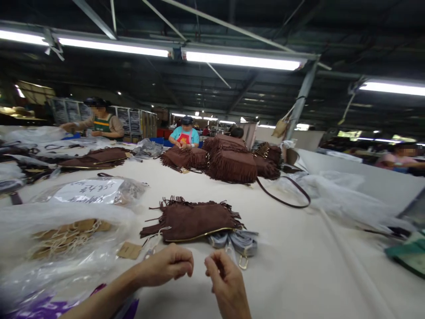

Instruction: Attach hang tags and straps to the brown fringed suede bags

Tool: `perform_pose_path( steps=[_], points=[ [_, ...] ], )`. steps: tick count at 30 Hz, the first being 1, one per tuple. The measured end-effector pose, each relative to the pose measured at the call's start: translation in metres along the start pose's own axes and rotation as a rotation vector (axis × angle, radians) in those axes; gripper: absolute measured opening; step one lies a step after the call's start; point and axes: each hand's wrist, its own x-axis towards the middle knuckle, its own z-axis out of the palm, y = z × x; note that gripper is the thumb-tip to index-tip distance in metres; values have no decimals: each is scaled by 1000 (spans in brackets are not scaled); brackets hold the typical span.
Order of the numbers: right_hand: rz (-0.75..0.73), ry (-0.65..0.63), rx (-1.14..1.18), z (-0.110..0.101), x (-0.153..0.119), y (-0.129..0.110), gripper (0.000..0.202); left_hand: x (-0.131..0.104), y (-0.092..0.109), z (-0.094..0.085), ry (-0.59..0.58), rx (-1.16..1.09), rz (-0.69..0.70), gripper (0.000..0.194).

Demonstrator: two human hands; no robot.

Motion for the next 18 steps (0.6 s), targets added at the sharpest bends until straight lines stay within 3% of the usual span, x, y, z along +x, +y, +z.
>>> perform_pose_path(
  steps=[4,6,8,10,14,18],
  points=[
    [180,111,535,1,-2,-6,47,5,4,11,-86,17,-2,18],
    [257,138,708,-8,0,-12,47,12,2,10,-4,218,34,15],
    [230,116,783,-23,4,-17,46,23,-6,5,165,528,53,35],
    [159,61,777,-40,7,-21,44,37,-19,-4,287,776,-13,55],
    [98,-24,517,-62,10,-21,41,58,-40,-26,340,857,-150,24],
    [47,-20,377,-68,9,-20,46,66,-35,-51,436,783,-155,15]
  ],
)
